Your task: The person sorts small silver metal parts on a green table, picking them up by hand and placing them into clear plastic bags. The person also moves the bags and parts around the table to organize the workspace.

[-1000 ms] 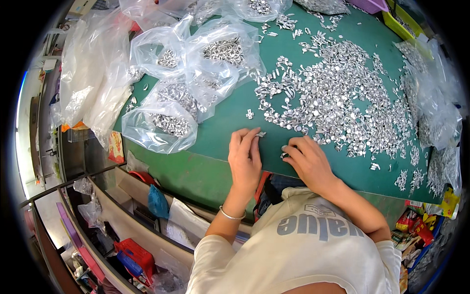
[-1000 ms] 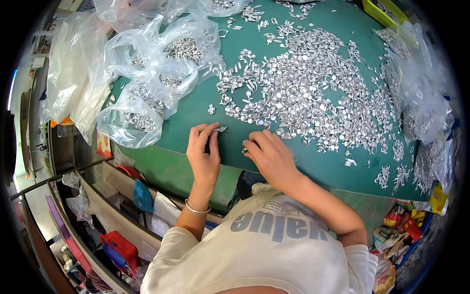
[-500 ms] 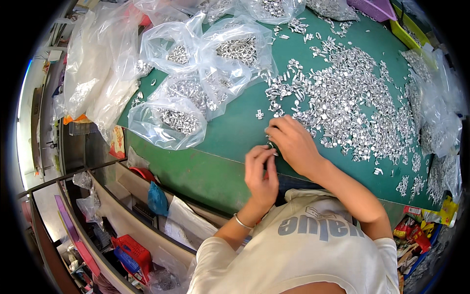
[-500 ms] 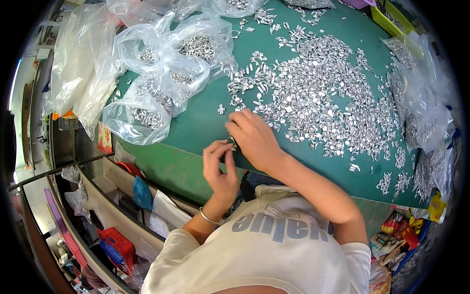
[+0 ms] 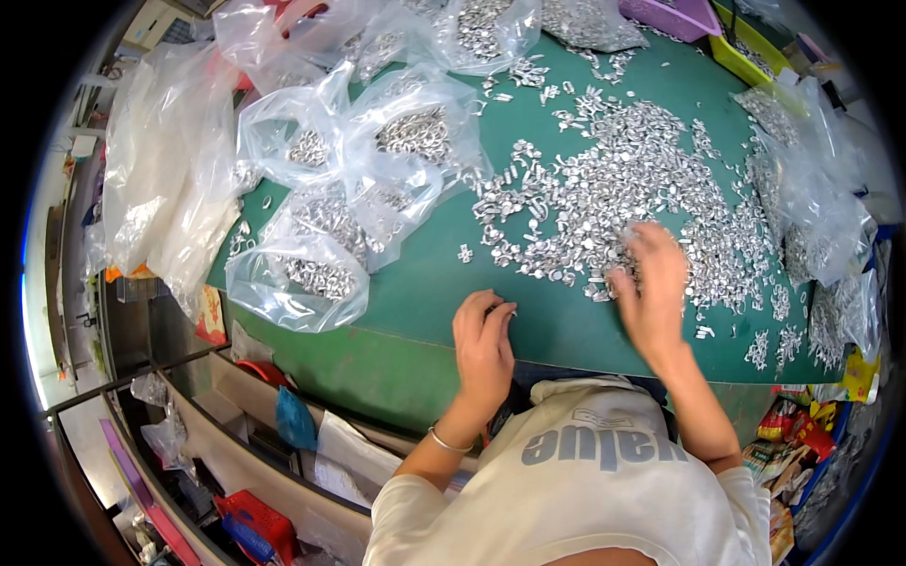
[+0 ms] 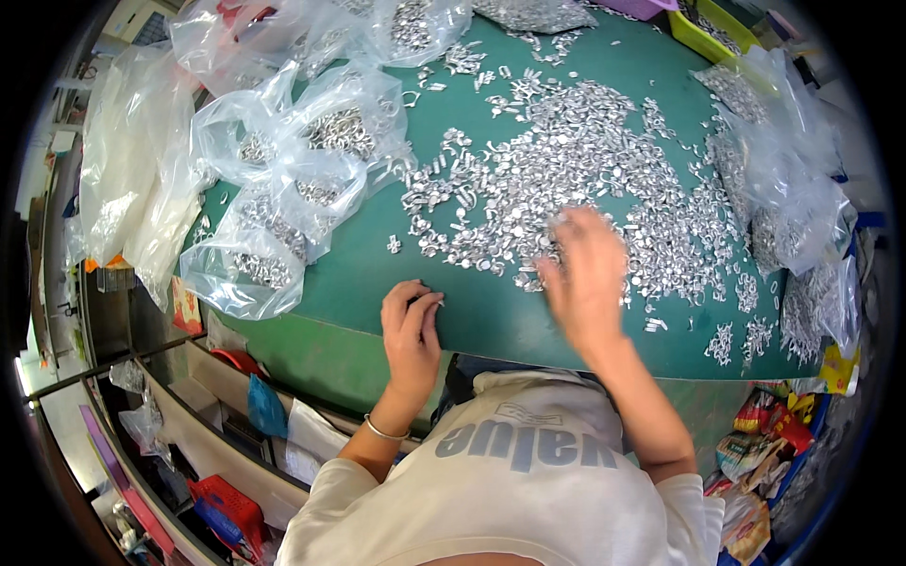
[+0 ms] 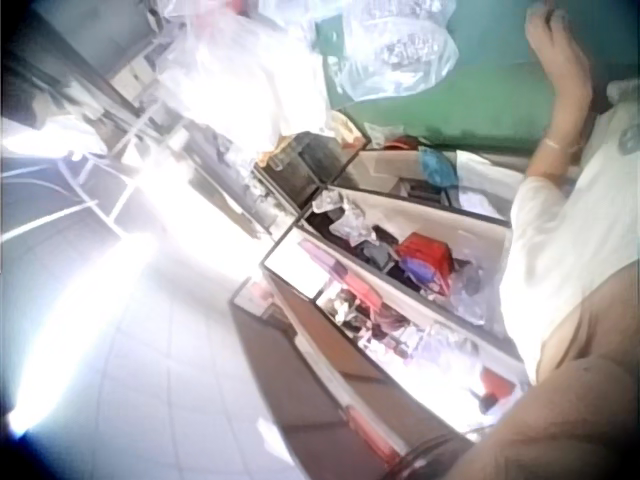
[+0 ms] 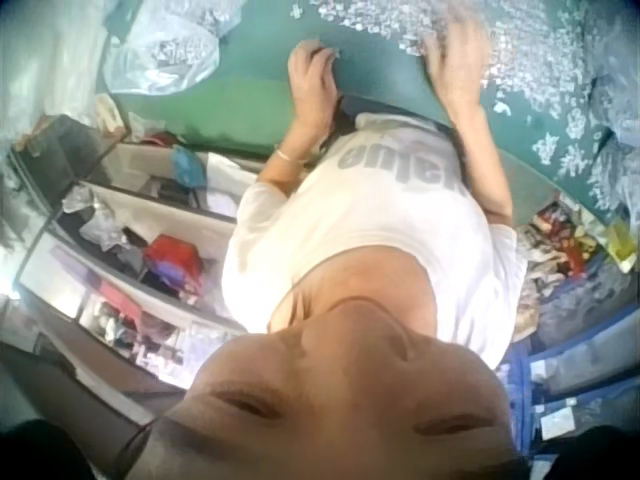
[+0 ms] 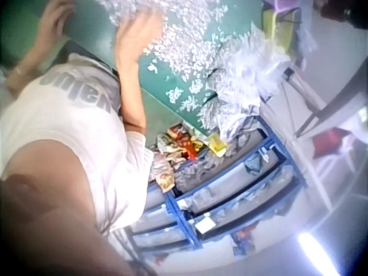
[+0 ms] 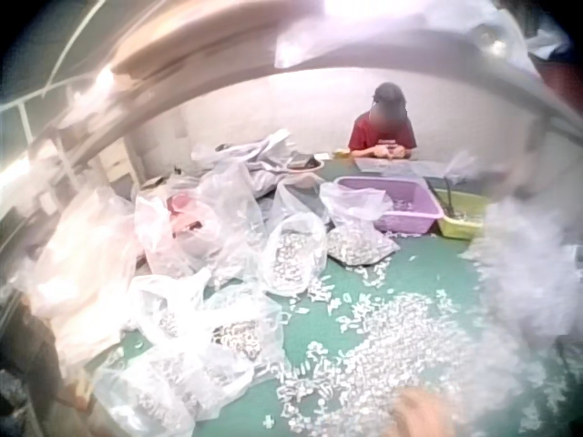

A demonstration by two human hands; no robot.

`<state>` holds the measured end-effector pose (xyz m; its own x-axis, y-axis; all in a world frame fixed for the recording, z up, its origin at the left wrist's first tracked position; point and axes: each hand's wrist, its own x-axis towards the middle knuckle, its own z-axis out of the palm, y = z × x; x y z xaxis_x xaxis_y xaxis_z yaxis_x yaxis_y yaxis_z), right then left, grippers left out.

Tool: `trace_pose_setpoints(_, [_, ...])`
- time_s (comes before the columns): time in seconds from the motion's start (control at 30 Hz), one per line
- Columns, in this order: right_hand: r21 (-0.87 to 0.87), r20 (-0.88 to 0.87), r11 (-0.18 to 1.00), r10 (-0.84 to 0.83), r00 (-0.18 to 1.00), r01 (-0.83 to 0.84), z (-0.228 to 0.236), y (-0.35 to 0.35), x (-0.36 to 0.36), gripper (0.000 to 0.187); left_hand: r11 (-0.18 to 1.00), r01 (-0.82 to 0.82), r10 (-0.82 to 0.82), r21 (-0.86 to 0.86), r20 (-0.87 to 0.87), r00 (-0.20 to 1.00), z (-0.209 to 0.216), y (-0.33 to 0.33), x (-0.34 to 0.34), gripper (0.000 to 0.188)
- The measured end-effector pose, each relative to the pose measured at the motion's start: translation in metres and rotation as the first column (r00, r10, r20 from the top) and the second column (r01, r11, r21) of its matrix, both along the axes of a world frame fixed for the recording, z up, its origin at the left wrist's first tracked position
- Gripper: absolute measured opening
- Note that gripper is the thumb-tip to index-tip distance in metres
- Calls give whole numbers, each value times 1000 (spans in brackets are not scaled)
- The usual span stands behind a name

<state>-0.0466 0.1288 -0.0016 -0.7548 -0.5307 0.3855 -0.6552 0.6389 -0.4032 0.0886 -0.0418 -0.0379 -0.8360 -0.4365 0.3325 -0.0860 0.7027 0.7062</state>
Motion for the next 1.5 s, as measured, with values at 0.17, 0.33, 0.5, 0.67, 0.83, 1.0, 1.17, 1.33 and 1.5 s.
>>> trace_pose_setpoints(0.17, [252,81,933,246,966,-259,-14,-14,3,47,985,-30,47,-171,95,994,4,-4,-9,19])
trace_pose_setpoints(0.33, [191,-40,978,90,995,-81,-23,4,-36,40,971,-52,86,-232,143,986,3,-9,-21,20])
trace_pose_setpoints(0.5, [-27,74,1000,-6,997,8,-9,9,-60,42,969,-94,127,-230,134,983,3,-12,-29,20])
trace_pose_setpoints(0.67, [183,16,983,-9,1000,6,-22,-27,-50,53,990,-80,87,-117,59,994,12,-1,-30,19])
trace_pose_setpoints(0.83, [212,173,938,240,955,-274,-1,-17,-7,56,998,-16,15,-66,-10,1000,28,20,-25,21])
trace_pose_setpoints(1.0, [211,345,889,322,882,-407,6,18,17,49,989,146,-146,6,7,989,23,37,-26,21])
trace_pose_setpoints(1.17, [-177,157,980,123,980,-94,-1,34,3,22,979,203,-204,20,57,977,15,46,-30,21])
trace_pose_setpoints(1.33, [-63,7,995,-82,997,82,2,-7,-34,15,964,264,-264,10,110,958,15,56,-33,22])
trace_pose_setpoints(1.5, [154,-47,988,1,999,6,-3,-14,-44,12,967,254,-253,2,92,963,15,54,-30,21])
